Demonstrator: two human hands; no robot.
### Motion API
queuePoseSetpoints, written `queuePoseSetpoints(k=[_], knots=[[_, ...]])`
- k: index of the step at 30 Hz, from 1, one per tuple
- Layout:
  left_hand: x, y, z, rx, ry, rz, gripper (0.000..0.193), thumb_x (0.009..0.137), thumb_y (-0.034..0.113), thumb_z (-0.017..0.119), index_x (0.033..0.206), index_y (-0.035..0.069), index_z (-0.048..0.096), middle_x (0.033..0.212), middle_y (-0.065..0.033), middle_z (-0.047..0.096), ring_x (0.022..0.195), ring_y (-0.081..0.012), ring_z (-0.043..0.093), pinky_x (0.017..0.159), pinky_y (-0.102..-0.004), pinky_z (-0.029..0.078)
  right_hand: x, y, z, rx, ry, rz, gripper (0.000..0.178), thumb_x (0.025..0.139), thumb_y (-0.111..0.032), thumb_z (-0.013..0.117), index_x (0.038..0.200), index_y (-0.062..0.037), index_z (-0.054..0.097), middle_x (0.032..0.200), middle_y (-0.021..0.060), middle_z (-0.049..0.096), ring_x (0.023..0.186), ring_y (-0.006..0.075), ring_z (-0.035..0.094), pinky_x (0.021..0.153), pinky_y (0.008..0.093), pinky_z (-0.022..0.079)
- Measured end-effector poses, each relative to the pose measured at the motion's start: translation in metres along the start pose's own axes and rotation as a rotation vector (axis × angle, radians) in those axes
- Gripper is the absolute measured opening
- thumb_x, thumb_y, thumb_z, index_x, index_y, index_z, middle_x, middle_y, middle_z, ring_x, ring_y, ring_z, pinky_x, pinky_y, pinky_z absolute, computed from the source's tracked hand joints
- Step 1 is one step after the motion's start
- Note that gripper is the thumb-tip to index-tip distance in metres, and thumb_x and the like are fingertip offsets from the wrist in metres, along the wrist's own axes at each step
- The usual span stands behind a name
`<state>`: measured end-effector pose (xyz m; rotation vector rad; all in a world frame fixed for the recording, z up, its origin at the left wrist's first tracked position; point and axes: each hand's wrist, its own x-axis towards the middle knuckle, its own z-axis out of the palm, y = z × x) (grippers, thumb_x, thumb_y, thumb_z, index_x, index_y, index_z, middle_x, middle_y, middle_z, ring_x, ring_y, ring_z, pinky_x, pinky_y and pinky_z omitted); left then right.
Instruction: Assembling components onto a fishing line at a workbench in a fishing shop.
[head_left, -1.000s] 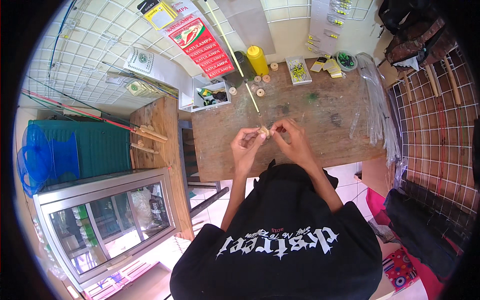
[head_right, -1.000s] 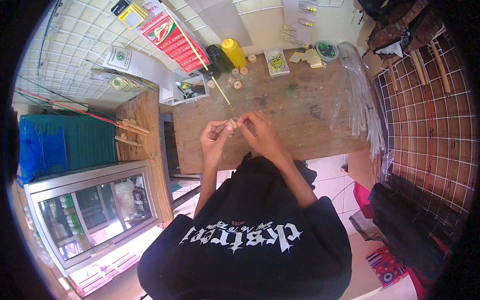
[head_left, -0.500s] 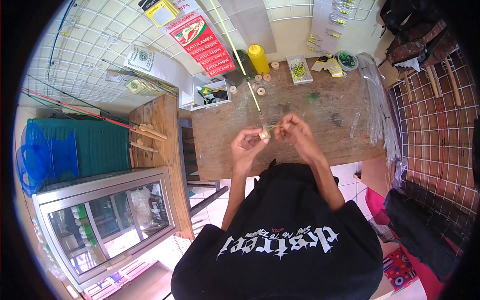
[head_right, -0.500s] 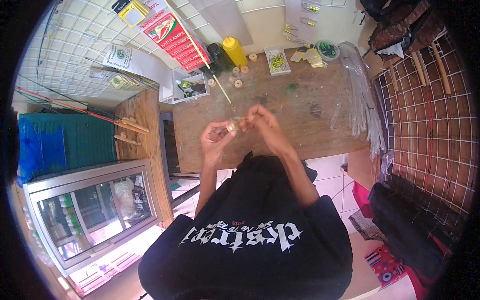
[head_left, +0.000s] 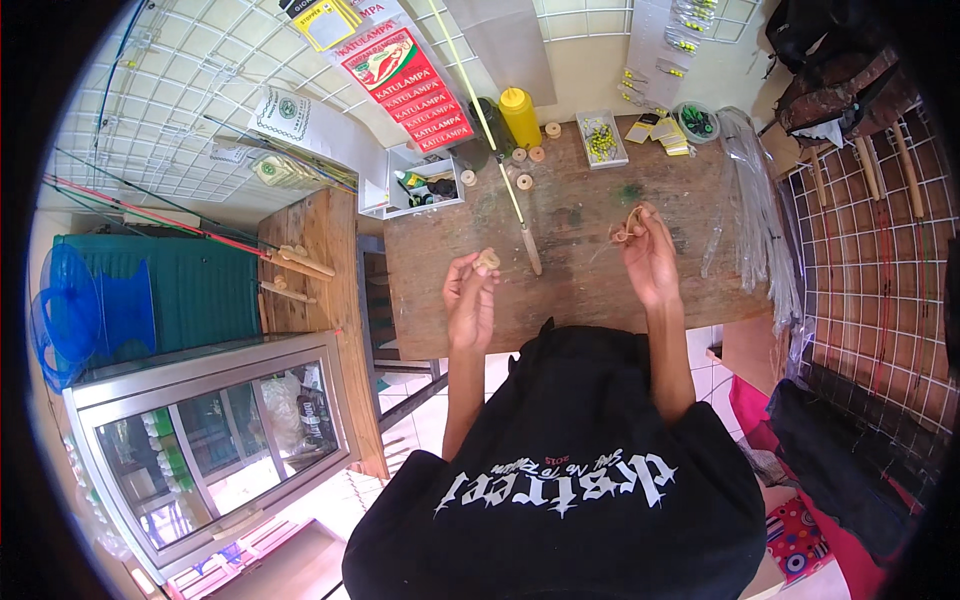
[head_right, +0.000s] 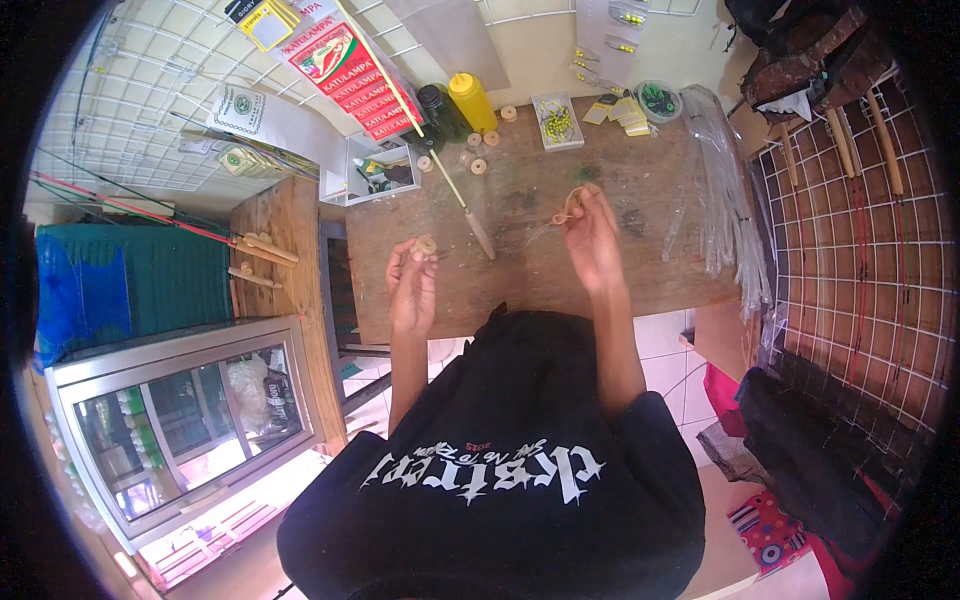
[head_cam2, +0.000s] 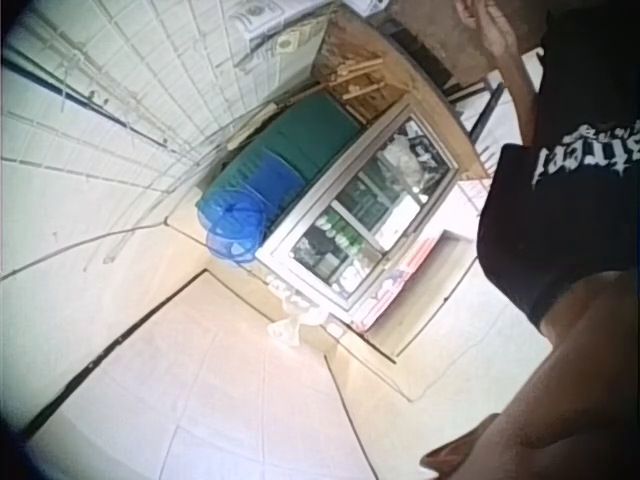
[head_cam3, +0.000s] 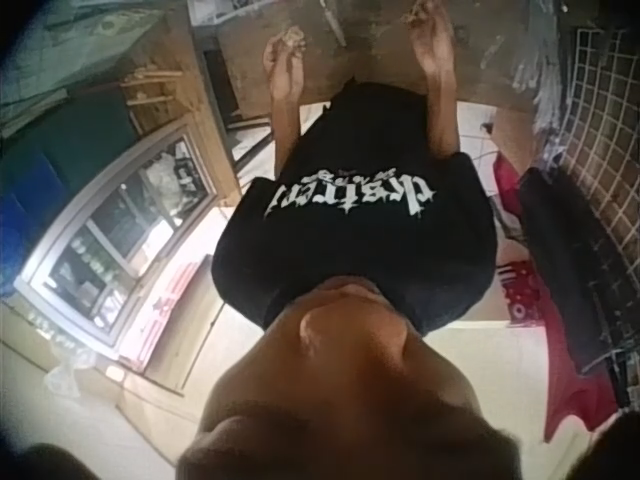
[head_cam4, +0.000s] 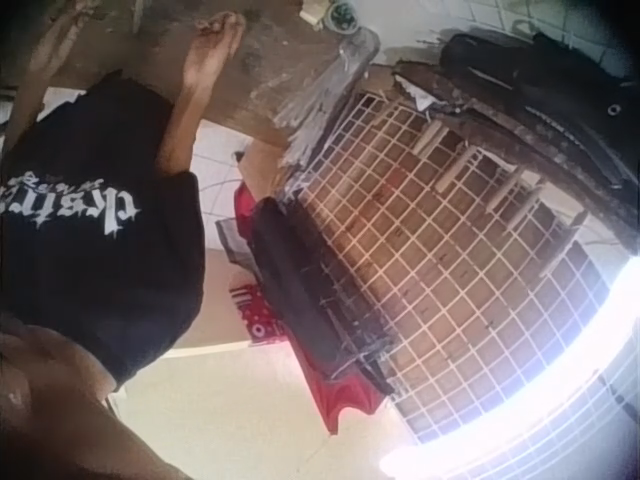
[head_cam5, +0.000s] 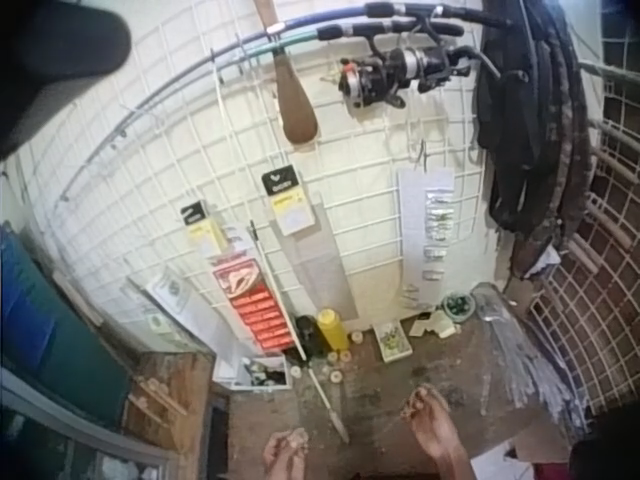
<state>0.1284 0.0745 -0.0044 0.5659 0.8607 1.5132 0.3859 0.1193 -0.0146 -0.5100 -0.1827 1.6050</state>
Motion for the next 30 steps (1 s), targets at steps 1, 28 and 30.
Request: queuePoseSetpoints(k=[1, 28, 30], knots=[[0.001, 0.002, -0.003, -0.021, 0.043, 0.018, 0.022, 0.088, 0.003, 0.06, 0.11, 0.001, 0.054, 0.108, -0.0109, 0.06, 0.094, -0.0156, 0.058, 0.082, -0.0264, 0.049, 0.002, -0.002, -0.005, -0.075, -0.048, -0.049, 0.012, 0.095, -0.015, 0.051, 0.104, -0.0078, 0.053, 0.078, -0.0016, 0.05, 0.074, 0.0087, 0.049, 0.073, 0.0257, 0.043], [0.011, 0.038, -0.091, -0.029, 0.636, 0.442, 0.016, 0.089, 0.009, 0.062, 0.103, 0.001, 0.058, 0.1, -0.0085, 0.062, 0.086, -0.0153, 0.059, 0.079, -0.0241, 0.05, 0.007, -0.04, -0.083, -0.184, 0.185, -0.143, 0.039, 0.089, -0.01, 0.057, 0.126, -0.0093, 0.046, 0.122, 0.0074, 0.056, 0.06, 0.0073, 0.042, 0.056, 0.0215, 0.039], [0.009, 0.038, -0.1, -0.005, 0.661, 0.477, 0.017, 0.089, 0.009, 0.062, 0.104, 0.001, 0.057, 0.1, -0.0087, 0.062, 0.086, -0.0156, 0.059, 0.078, -0.0244, 0.05, 0.008, -0.039, -0.083, -0.242, 0.219, -0.14, 0.038, 0.09, -0.01, 0.057, 0.126, -0.0092, 0.045, 0.124, 0.0084, 0.055, 0.06, 0.0077, 0.043, 0.056, 0.0218, 0.04]])
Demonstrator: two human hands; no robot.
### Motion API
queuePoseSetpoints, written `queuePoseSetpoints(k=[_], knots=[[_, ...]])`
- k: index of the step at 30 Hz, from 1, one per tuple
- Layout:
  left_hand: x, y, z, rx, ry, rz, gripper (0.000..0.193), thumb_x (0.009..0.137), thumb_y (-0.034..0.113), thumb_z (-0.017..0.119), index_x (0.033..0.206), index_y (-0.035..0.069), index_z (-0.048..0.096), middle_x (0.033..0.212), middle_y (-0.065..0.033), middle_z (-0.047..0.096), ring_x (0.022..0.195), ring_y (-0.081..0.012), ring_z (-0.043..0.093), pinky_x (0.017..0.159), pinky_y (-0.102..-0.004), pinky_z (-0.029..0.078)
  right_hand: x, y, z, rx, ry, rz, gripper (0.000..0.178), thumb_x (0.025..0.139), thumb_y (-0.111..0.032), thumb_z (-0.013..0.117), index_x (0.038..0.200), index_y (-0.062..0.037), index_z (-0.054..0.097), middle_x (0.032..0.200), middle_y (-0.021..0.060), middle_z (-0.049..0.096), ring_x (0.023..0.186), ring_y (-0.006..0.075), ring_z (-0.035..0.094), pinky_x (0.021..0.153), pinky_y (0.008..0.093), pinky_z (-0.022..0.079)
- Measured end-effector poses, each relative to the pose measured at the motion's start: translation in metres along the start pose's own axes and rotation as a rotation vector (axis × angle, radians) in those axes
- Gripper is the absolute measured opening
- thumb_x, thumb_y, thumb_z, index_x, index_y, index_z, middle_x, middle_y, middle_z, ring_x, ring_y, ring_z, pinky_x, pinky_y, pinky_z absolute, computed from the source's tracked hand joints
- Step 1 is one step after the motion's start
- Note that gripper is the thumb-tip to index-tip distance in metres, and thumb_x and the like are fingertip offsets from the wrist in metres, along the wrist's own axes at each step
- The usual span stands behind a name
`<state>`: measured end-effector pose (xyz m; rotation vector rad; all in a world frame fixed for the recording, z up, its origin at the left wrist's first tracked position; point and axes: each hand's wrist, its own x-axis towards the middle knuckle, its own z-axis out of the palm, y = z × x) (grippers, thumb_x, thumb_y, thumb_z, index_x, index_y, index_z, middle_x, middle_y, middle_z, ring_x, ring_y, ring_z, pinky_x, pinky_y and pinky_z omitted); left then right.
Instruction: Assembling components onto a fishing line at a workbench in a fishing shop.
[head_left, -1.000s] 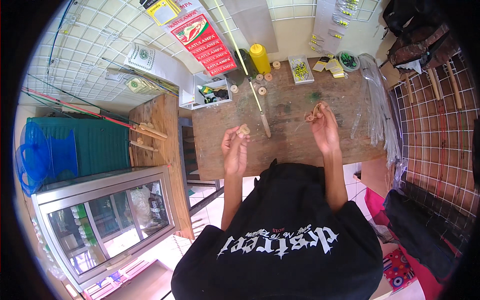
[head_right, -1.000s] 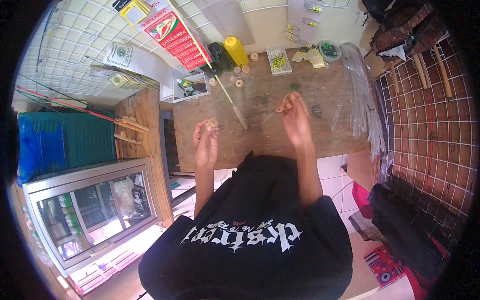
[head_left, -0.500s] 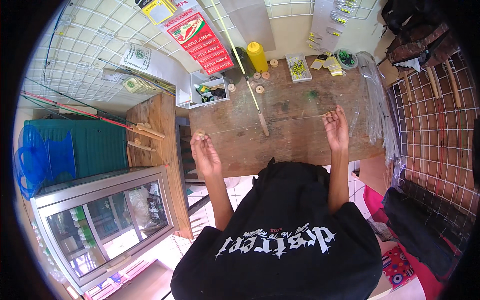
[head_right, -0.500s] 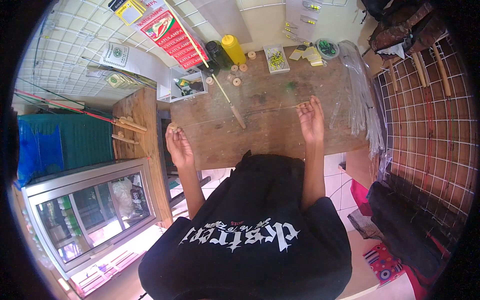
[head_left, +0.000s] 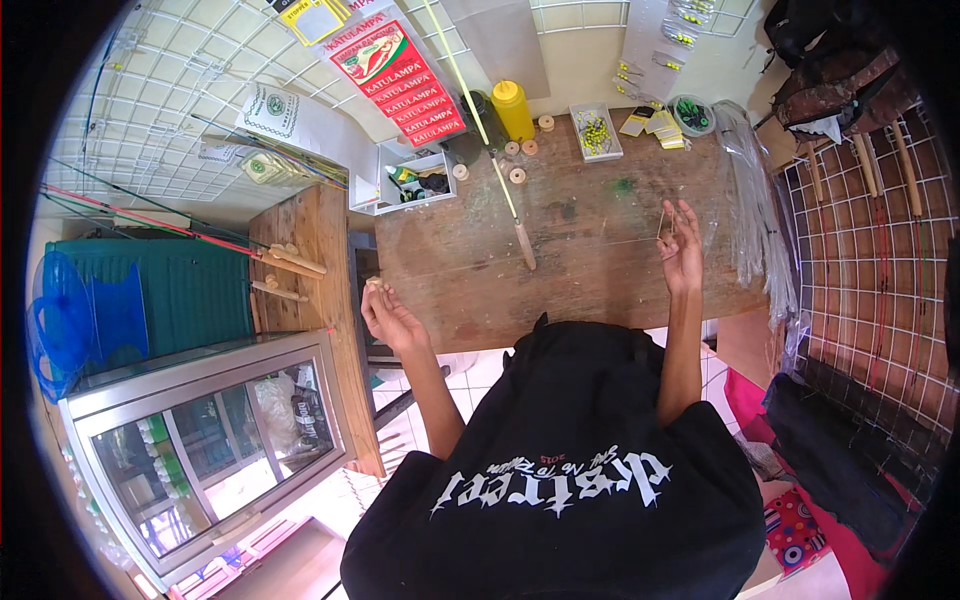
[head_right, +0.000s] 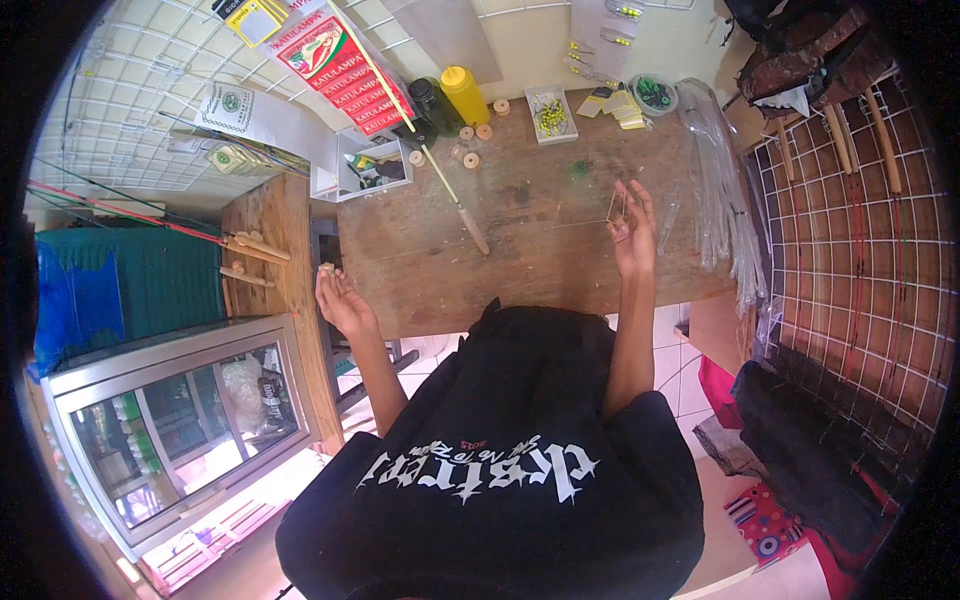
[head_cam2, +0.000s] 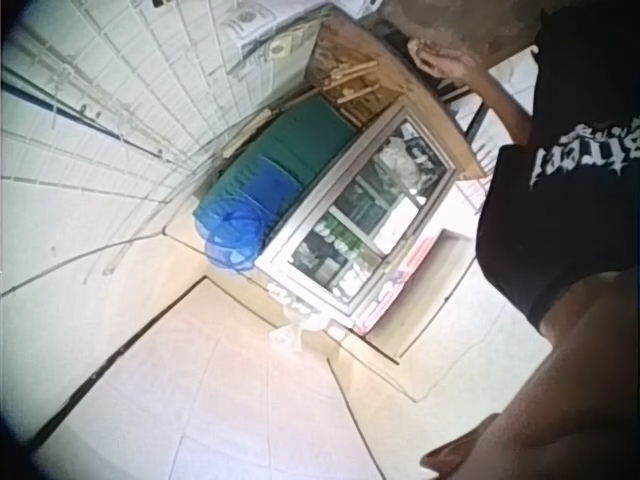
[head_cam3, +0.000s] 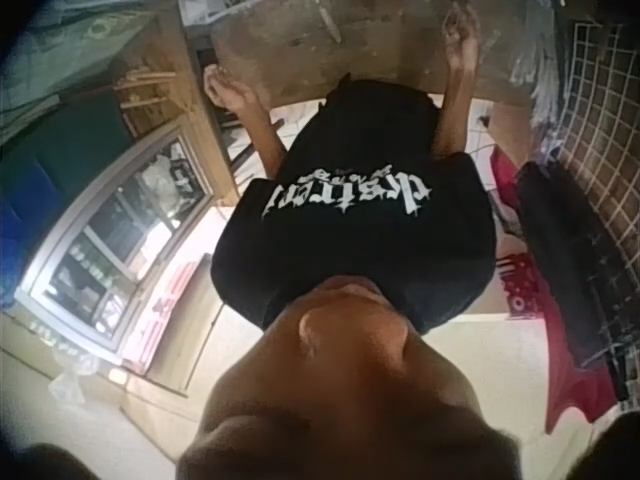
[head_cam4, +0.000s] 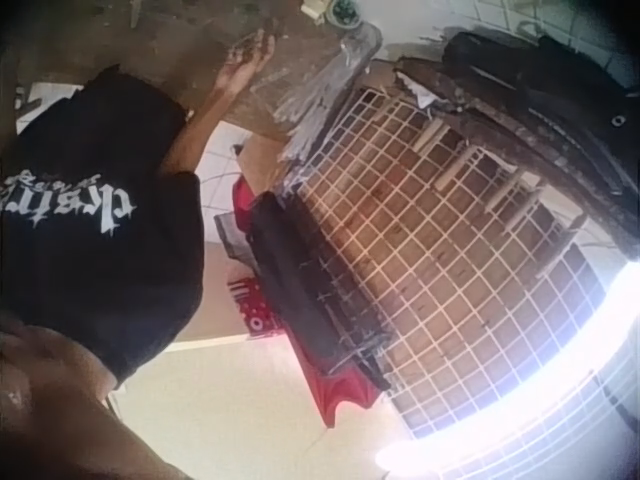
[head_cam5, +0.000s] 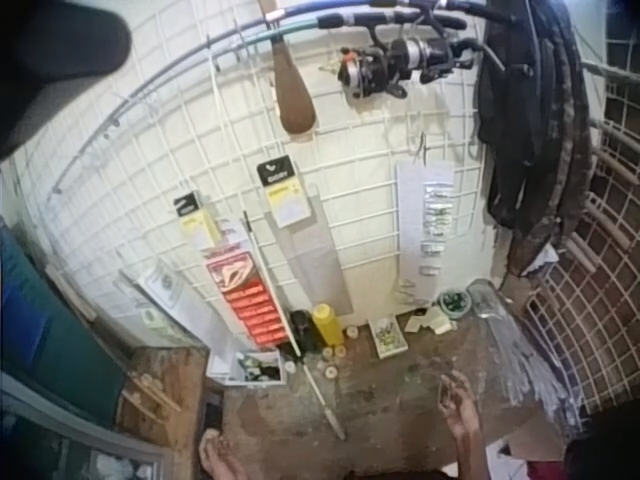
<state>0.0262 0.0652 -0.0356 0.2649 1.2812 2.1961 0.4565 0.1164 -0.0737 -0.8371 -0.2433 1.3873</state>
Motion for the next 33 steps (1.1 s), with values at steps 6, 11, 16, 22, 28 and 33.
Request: queuePoseSetpoints(k=[6, 11, 16, 22, 28, 33], knots=[[-0.002, -0.001, 0.004, 0.112, 0.03, 0.099, 0.02, 0.089, 0.008, 0.063, 0.105, -0.001, 0.056, 0.1, -0.0114, 0.062, 0.086, -0.0181, 0.059, 0.077, -0.0257, 0.051, 0.011, 0.015, -0.005, -0.123, 0.126, -0.072, 0.036, 0.091, -0.009, 0.055, 0.125, -0.01, 0.045, 0.127, 0.0085, 0.054, 0.069, 0.01, 0.051, 0.066, 0.0237, 0.045], [0.002, -0.004, -0.01, 0.176, 0.063, 0.127, 0.025, 0.088, 0.008, 0.064, 0.11, 0.0, 0.052, 0.101, -0.01, 0.062, 0.086, -0.0159, 0.058, 0.078, -0.0286, 0.049, 0.025, 0.019, -0.025, -0.012, 0.127, -0.166, 0.036, 0.091, -0.009, 0.056, 0.125, -0.0095, 0.045, 0.127, 0.0087, 0.054, 0.082, 0.0122, 0.054, 0.075, 0.0276, 0.047], [0.0, 0.002, -0.013, 0.217, 0.046, 0.144, 0.022, 0.088, 0.005, 0.062, 0.108, 0.0, 0.054, 0.101, -0.0095, 0.062, 0.085, -0.0146, 0.058, 0.076, -0.028, 0.049, 0.035, 0.016, -0.043, -0.183, 0.156, 0.089, 0.036, 0.087, -0.007, 0.058, 0.122, -0.0103, 0.049, 0.126, 0.0091, 0.056, 0.092, 0.0185, 0.058, 0.077, 0.0325, 0.047], [-0.035, 0.002, 0.03, 0.441, -0.524, -0.136, 0.022, 0.085, 0.0, 0.064, 0.106, -0.001, 0.059, 0.097, -0.0082, 0.065, 0.084, -0.0132, 0.06, 0.076, -0.0265, 0.049, 0.037, 0.049, -0.044, -1.703, -0.08, -0.216, 0.026, 0.083, -0.002, 0.055, 0.109, -0.006, 0.054, 0.093, 0.0156, 0.065, 0.099, 0.0332, 0.058, 0.082, 0.0398, 0.048], [-0.071, 0.007, 0.071, 0.501, -0.848, -0.296, 0.024, 0.083, -0.002, 0.066, 0.106, -0.001, 0.059, 0.104, -0.0123, 0.065, 0.091, -0.0148, 0.061, 0.077, -0.0282, 0.05, 0.0, 0.033, 0.018, -1.774, -0.178, -0.527, 0.032, 0.085, -0.007, 0.06, 0.116, -0.008, 0.055, 0.117, 0.0188, 0.058, 0.114, 0.0338, 0.053, 0.093, 0.0402, 0.043], [-0.095, 0.017, 0.099, 0.377, -1.041, -0.36, 0.028, 0.081, -0.006, 0.067, 0.107, -0.001, 0.059, 0.104, -0.0126, 0.066, 0.093, -0.0153, 0.062, 0.081, -0.0254, 0.05, -0.051, 0.026, 0.116, -0.642, -0.736, 0.25, 0.034, 0.093, -0.018, 0.058, 0.124, -0.0072, 0.053, 0.125, 0.0096, 0.054, 0.119, 0.0211, 0.048, 0.097, 0.035, 0.04]])
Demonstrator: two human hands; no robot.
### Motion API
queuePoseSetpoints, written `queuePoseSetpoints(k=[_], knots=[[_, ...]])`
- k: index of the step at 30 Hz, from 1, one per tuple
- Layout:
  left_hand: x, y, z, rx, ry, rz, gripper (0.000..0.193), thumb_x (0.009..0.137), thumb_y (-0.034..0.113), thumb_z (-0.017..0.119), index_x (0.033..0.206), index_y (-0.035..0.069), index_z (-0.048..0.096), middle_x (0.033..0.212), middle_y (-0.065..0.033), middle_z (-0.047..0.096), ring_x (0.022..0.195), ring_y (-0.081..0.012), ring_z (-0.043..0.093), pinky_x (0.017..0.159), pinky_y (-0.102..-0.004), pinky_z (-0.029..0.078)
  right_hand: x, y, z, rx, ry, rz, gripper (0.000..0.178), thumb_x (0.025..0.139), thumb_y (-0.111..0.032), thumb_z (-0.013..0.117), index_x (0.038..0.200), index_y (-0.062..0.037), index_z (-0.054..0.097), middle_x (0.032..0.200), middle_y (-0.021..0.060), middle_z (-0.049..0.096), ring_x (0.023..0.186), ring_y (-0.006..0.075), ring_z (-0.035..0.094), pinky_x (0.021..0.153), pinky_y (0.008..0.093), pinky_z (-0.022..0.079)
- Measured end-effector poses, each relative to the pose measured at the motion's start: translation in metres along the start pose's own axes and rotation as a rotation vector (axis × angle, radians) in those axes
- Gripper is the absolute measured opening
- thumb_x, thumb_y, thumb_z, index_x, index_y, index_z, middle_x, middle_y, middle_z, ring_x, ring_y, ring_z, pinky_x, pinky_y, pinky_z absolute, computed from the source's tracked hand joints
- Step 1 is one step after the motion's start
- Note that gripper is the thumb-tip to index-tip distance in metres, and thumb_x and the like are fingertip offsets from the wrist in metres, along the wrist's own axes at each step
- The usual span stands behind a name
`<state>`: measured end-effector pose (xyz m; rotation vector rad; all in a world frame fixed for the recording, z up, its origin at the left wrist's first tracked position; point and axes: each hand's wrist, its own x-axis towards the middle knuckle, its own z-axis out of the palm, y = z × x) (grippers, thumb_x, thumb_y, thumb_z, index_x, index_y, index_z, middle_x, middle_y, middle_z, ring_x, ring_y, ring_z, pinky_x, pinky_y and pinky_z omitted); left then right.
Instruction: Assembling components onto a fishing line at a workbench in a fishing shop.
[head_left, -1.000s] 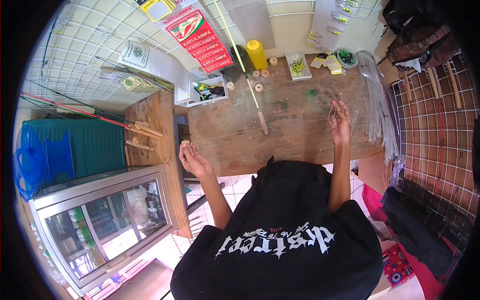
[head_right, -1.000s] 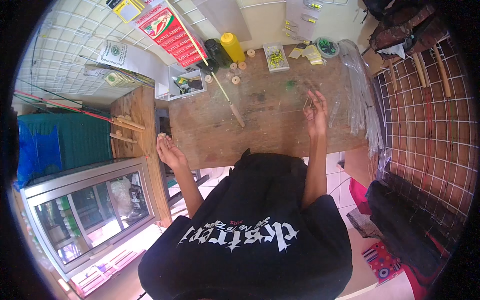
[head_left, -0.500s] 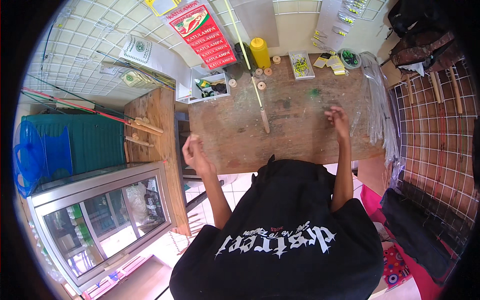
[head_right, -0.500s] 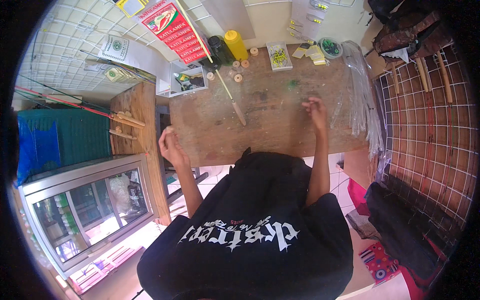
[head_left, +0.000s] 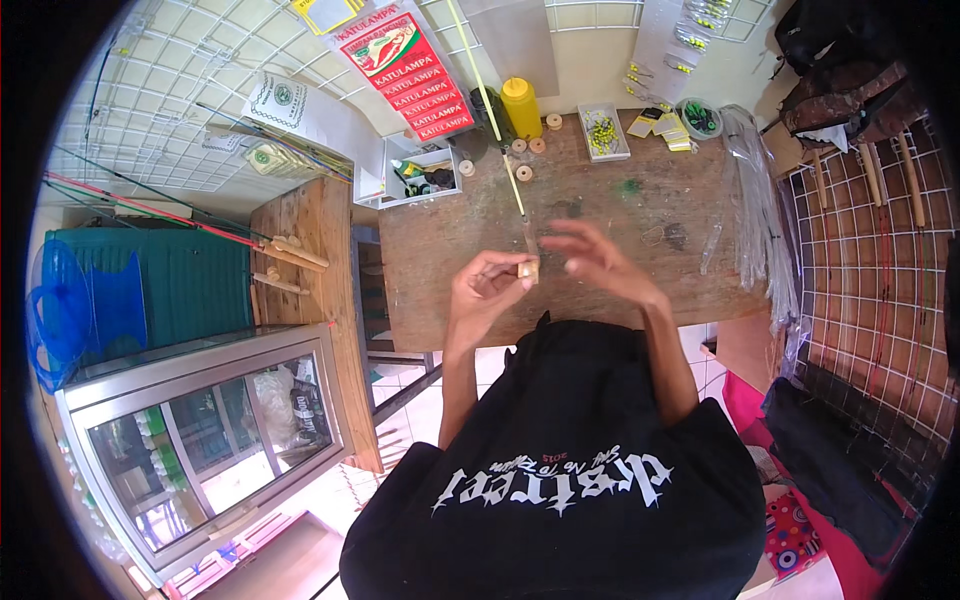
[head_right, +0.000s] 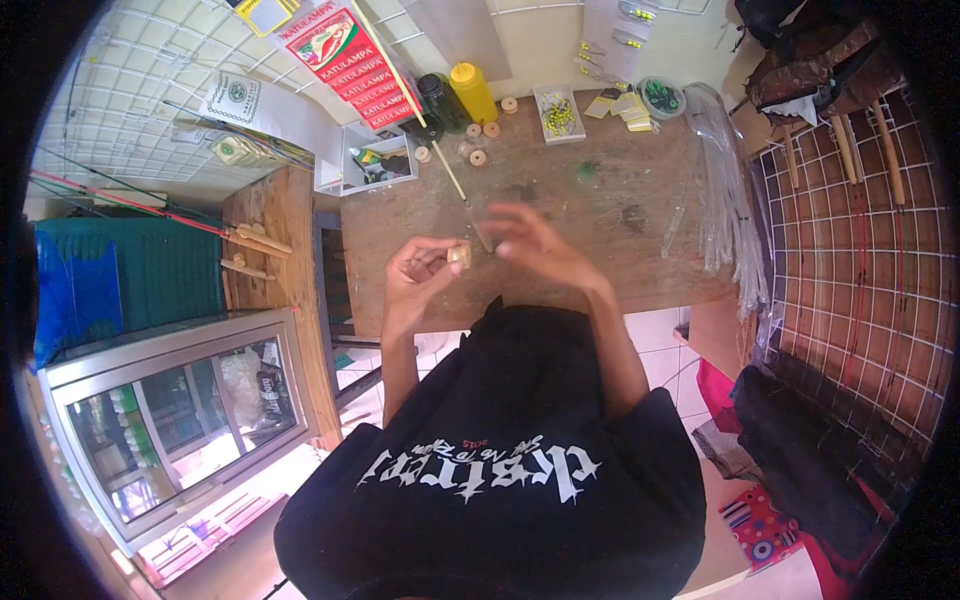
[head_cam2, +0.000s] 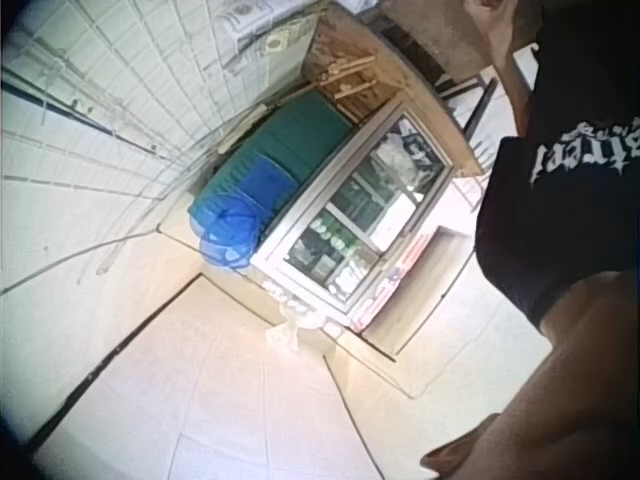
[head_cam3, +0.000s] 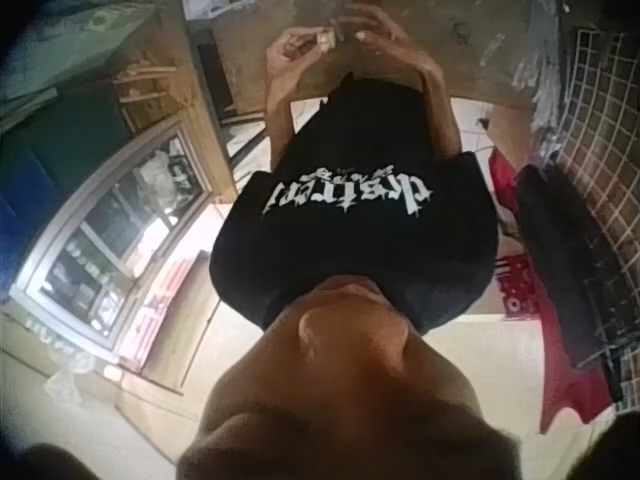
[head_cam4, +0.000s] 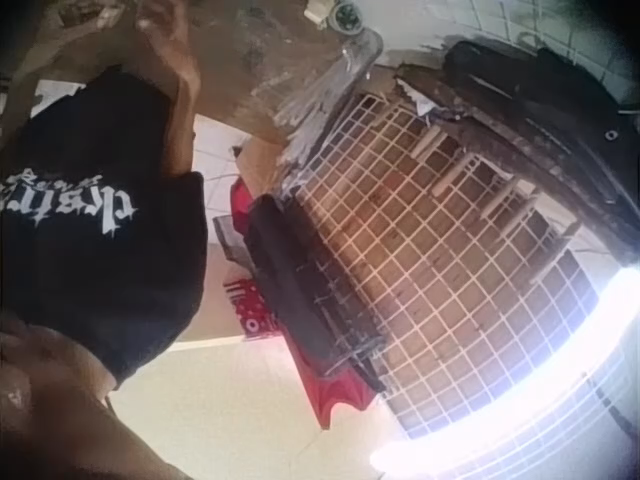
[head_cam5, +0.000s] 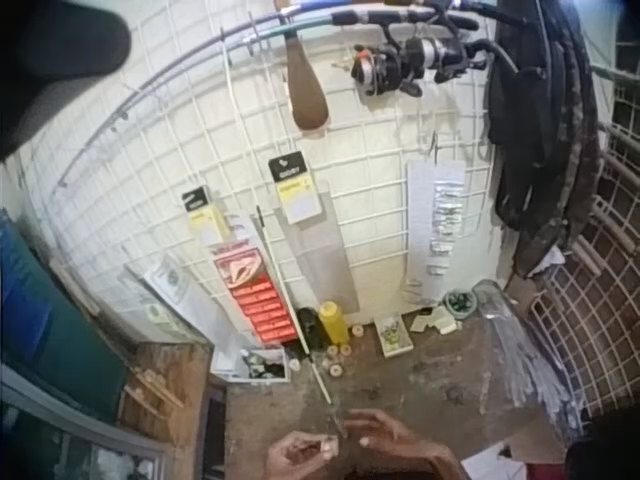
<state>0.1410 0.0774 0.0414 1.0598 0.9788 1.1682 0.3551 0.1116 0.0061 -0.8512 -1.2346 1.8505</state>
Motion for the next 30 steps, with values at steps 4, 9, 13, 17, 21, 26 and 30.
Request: queuePoseSetpoints(k=[4, 9, 13, 17, 21, 26, 30], knots=[[0.004, 0.012, 0.0, 0.054, 0.155, 0.059, 0.025, 0.082, -0.003, 0.066, 0.107, -0.001, 0.059, 0.104, -0.0131, 0.065, 0.091, -0.015, 0.062, 0.08, -0.0267, 0.049, 0.001, 0.005, 0.015, 0.145, -0.293, 0.091, 0.022, 0.095, -0.021, 0.055, 0.11, -0.0057, 0.057, 0.104, 0.0031, 0.059, 0.096, 0.0133, 0.055, 0.083, 0.0293, 0.045], [0.002, 0.003, -0.056, 0.128, 0.649, 0.242, 0.024, 0.084, 0.001, 0.066, 0.108, -0.001, 0.058, 0.098, -0.0107, 0.065, 0.086, -0.014, 0.062, 0.076, -0.0265, 0.05, -0.023, -0.014, -0.01, -0.041, -0.031, 0.167, 0.021, 0.097, -0.027, 0.051, 0.092, -0.0074, 0.057, 0.078, -0.0039, 0.053, 0.069, 0.0049, 0.047, 0.063, 0.0219, 0.041], [-0.014, -0.017, -0.107, 0.192, 0.961, 0.312, 0.025, 0.083, 0.001, 0.067, 0.107, -0.001, 0.059, 0.098, -0.011, 0.066, 0.086, -0.0129, 0.062, 0.077, -0.0261, 0.051, -0.05, -0.016, -0.056, -0.13, 0.201, 0.038, 0.024, 0.096, -0.032, 0.051, 0.089, -0.0104, 0.059, 0.074, -0.0067, 0.049, 0.062, 0.0031, 0.041, 0.056, 0.0202, 0.033], [-0.027, -0.032, -0.133, 0.208, 1.1, 0.306, 0.024, 0.084, 0.005, 0.068, 0.105, -0.003, 0.059, 0.092, -0.0088, 0.065, 0.081, -0.0124, 0.061, 0.074, -0.0248, 0.051, -0.076, -0.026, -0.086, -0.115, 0.346, 0.062, 0.024, 0.096, -0.031, 0.052, 0.085, -0.0102, 0.059, 0.064, -0.0082, 0.042, 0.056, 0.0015, 0.035, 0.05, 0.0199, 0.026], [-0.032, -0.045, -0.144, 0.297, 1.127, 0.288, 0.026, 0.085, 0.006, 0.068, 0.107, -0.004, 0.058, 0.091, -0.011, 0.065, 0.079, -0.0146, 0.061, 0.072, -0.0265, 0.051, -0.082, -0.03, -0.096, -0.117, 0.426, -0.014, 0.025, 0.095, -0.029, 0.054, 0.083, -0.0076, 0.058, 0.06, -0.0086, 0.038, 0.053, 0.0009, 0.032, 0.049, 0.0194, 0.024], [-0.028, -0.059, -0.142, 0.344, 0.885, 0.142, 0.025, 0.083, 0.007, 0.07, 0.104, -0.002, 0.061, 0.094, -0.0094, 0.066, 0.081, -0.0132, 0.061, 0.074, -0.026, 0.05, -0.067, -0.031, -0.08, 0.127, 0.563, -0.214, 0.019, 0.094, -0.021, 0.053, 0.081, -0.0078, 0.055, 0.066, -0.0048, 0.043, 0.06, 0.0046, 0.037, 0.055, 0.0231, 0.03], [-0.025, -0.076, -0.13, 0.342, 0.739, 0.007, 0.024, 0.082, 0.007, 0.071, 0.103, 0.0, 0.062, 0.093, -0.0066, 0.067, 0.082, -0.0119, 0.062, 0.076, -0.0248, 0.049, -0.049, -0.042, -0.06, 0.713, 0.745, -0.417, 0.013, 0.093, -0.015, 0.05, 0.082, -0.0085, 0.049, 0.075, 0.0028, 0.05, 0.068, 0.0106, 0.042, 0.063, 0.0281, 0.036]])
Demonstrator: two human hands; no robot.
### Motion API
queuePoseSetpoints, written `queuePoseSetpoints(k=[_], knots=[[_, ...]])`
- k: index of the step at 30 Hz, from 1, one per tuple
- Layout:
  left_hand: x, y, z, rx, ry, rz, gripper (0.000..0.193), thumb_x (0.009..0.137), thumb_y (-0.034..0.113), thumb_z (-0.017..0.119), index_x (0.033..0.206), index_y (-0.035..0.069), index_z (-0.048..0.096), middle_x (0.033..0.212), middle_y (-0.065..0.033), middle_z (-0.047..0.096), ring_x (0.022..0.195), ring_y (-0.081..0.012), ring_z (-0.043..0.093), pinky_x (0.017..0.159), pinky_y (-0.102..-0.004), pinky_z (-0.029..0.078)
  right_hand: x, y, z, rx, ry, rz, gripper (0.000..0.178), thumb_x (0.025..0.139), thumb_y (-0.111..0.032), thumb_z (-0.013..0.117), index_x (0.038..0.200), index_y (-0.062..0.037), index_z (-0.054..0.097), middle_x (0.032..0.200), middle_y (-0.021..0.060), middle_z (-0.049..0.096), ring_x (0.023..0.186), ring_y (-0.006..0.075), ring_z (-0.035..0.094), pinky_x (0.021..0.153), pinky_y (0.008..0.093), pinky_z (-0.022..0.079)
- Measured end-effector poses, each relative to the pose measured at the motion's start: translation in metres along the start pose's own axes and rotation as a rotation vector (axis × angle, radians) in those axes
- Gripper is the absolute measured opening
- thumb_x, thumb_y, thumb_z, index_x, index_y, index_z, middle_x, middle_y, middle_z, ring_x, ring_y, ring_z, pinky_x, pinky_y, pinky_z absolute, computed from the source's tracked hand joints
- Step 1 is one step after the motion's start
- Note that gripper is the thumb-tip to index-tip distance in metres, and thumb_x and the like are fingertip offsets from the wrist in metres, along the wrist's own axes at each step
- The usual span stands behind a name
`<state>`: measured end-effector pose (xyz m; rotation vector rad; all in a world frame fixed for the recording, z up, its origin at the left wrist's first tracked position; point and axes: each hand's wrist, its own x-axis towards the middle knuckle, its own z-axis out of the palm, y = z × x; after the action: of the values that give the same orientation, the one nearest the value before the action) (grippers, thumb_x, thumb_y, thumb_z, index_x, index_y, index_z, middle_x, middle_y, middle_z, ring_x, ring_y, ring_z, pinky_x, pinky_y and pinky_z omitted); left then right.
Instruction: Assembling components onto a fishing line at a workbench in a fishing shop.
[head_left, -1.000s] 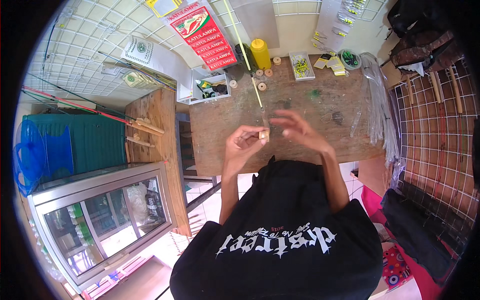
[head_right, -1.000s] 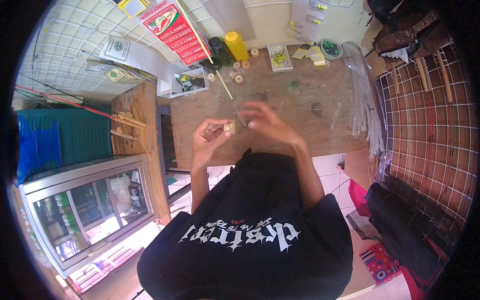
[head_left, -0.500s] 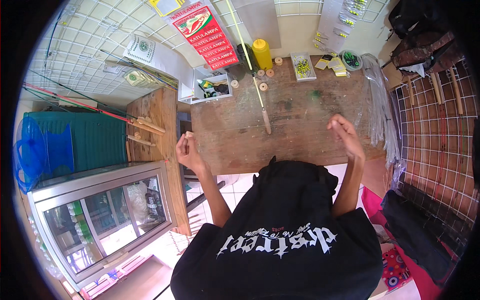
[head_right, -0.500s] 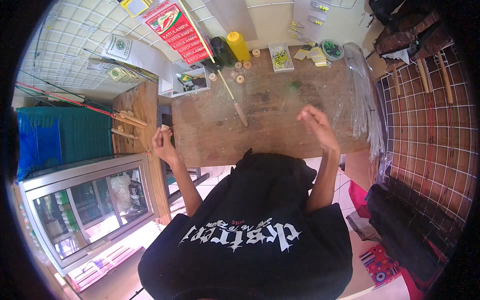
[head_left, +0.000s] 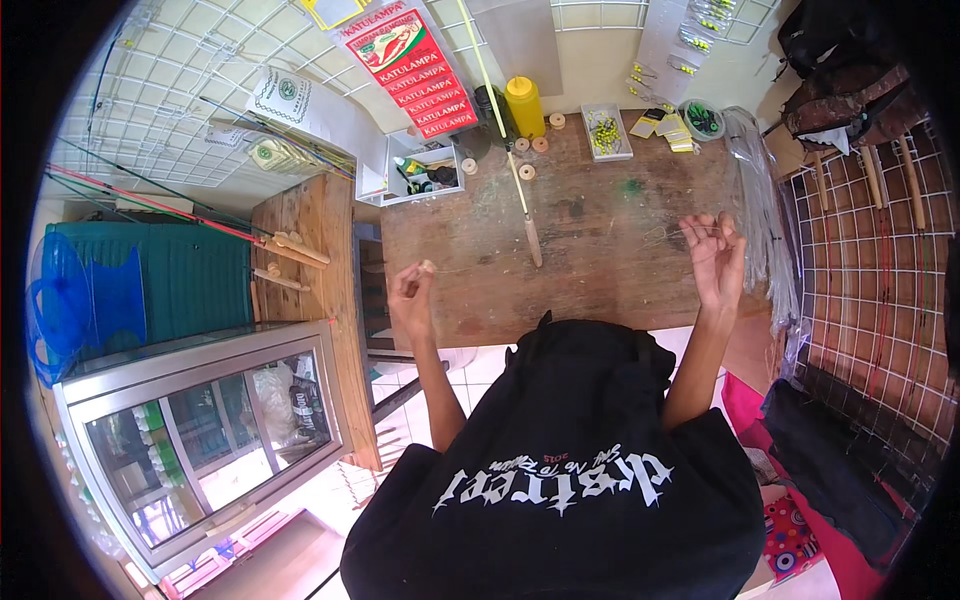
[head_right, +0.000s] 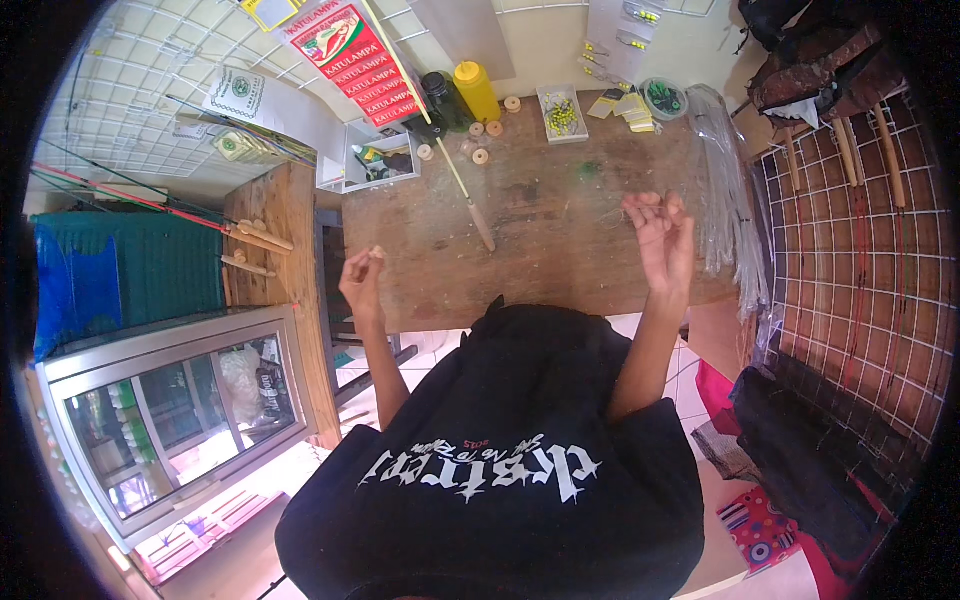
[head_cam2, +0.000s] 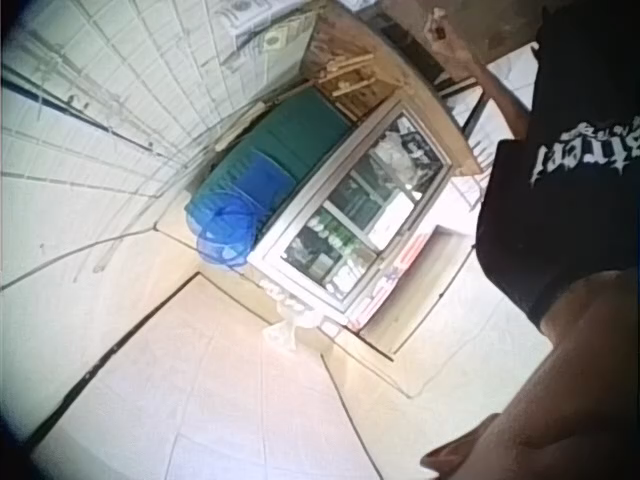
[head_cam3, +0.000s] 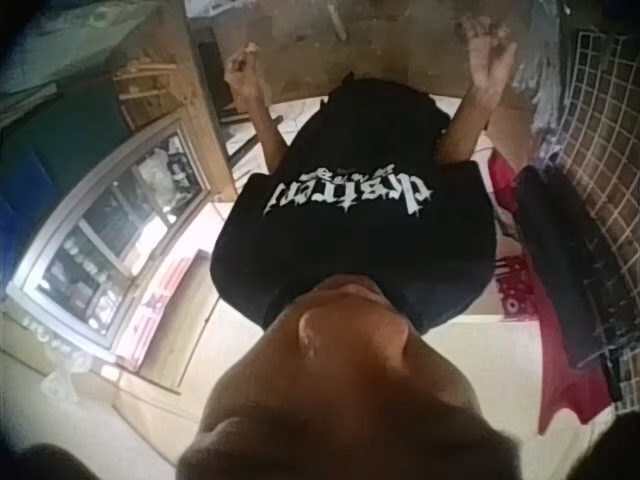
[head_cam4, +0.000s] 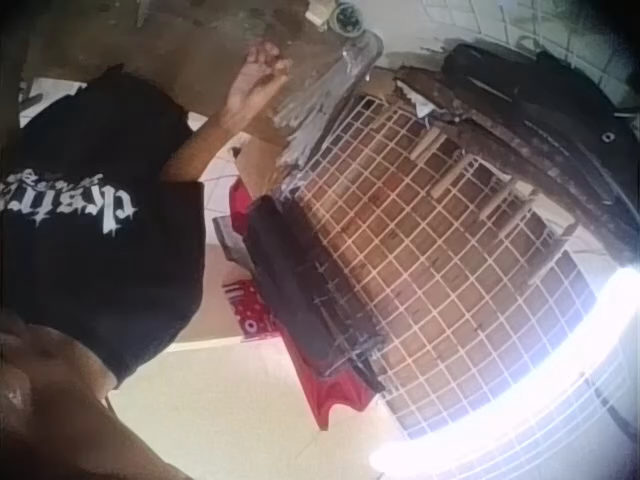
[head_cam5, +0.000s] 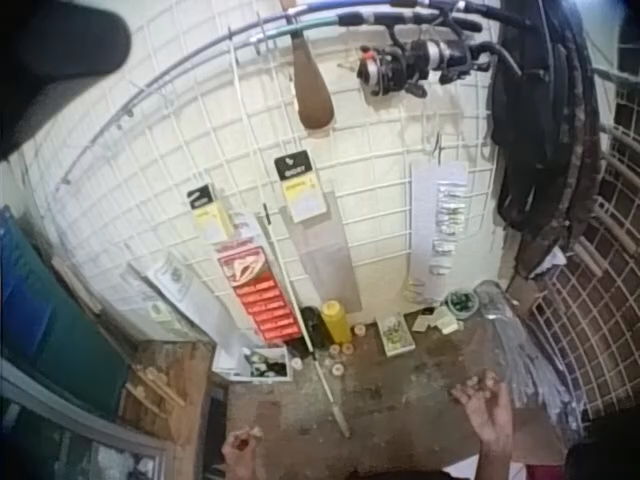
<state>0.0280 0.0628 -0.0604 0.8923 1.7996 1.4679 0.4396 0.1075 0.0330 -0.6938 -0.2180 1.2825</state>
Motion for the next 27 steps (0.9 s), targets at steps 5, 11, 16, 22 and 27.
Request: queuePoseSetpoints(k=[5, 11, 16, 22, 27], knots=[[-0.019, -0.028, 0.04, 0.326, -0.234, 0.021, 0.017, 0.077, 0.008, 0.074, 0.09, 0.002, 0.064, 0.08, -0.0038, 0.067, 0.071, -0.0087, 0.06, 0.062, -0.0219, 0.047, 0.018, 0.007, -0.036, 0.231, -0.382, 0.142, 0.013, 0.094, -0.017, 0.052, 0.086, -0.0073, 0.049, 0.087, 0.0078, 0.06, 0.068, 0.011, 0.043, 0.065, 0.0256, 0.037], [-0.044, -0.056, 0.075, 0.654, -0.459, 0.152, 0.022, 0.07, 0.006, 0.074, 0.09, 0.004, 0.064, 0.081, -0.0149, 0.063, 0.068, -0.026, 0.063, 0.061, -0.0344, 0.05, 0.008, 0.02, -0.005, -0.308, -0.299, 0.09, 0.033, 0.092, -0.011, 0.059, 0.122, 0.002, 0.054, 0.095, 0.0073, 0.066, 0.066, 0.0039, 0.041, 0.062, 0.0211, 0.035], [-0.05, -0.056, 0.083, 0.623, -0.589, 0.136, 0.026, 0.069, 0.005, 0.075, 0.092, 0.0, 0.063, 0.093, -0.019, 0.06, 0.082, -0.0343, 0.063, 0.069, -0.0406, 0.05, -0.011, 0.035, 0.045, -0.576, -0.354, 0.059, 0.016, 0.089, -0.004, 0.061, 0.105, -0.0006, 0.06, 0.089, 0.0104, 0.071, 0.084, 0.0085, 0.062, 0.076, 0.0205, 0.045], [-0.043, -0.003, 0.071, 0.704, -0.377, 0.346, 0.029, 0.073, 0.01, 0.073, 0.1, 0.004, 0.065, 0.093, -0.0177, 0.063, 0.079, -0.0288, 0.065, 0.069, -0.0368, 0.051, -0.013, 0.057, 0.052, -0.61, -0.443, 0.012, 0.013, 0.086, -0.002, 0.064, 0.098, 0.0006, 0.059, 0.089, 0.0126, 0.069, 0.088, 0.0159, 0.067, 0.079, 0.0258, 0.051], [-0.045, 0.11, 0.083, 0.387, -0.327, 0.239, 0.021, 0.082, 0.01, 0.068, 0.101, 0.004, 0.065, 0.092, -0.0109, 0.064, 0.078, -0.0176, 0.063, 0.068, -0.0296, 0.048, -0.027, 0.075, 0.065, -0.565, -0.481, -0.036, 0.01, 0.087, -0.002, 0.063, 0.096, 0.0009, 0.059, 0.088, 0.0078, 0.066, 0.087, 0.0128, 0.064, 0.079, 0.0246, 0.048]])
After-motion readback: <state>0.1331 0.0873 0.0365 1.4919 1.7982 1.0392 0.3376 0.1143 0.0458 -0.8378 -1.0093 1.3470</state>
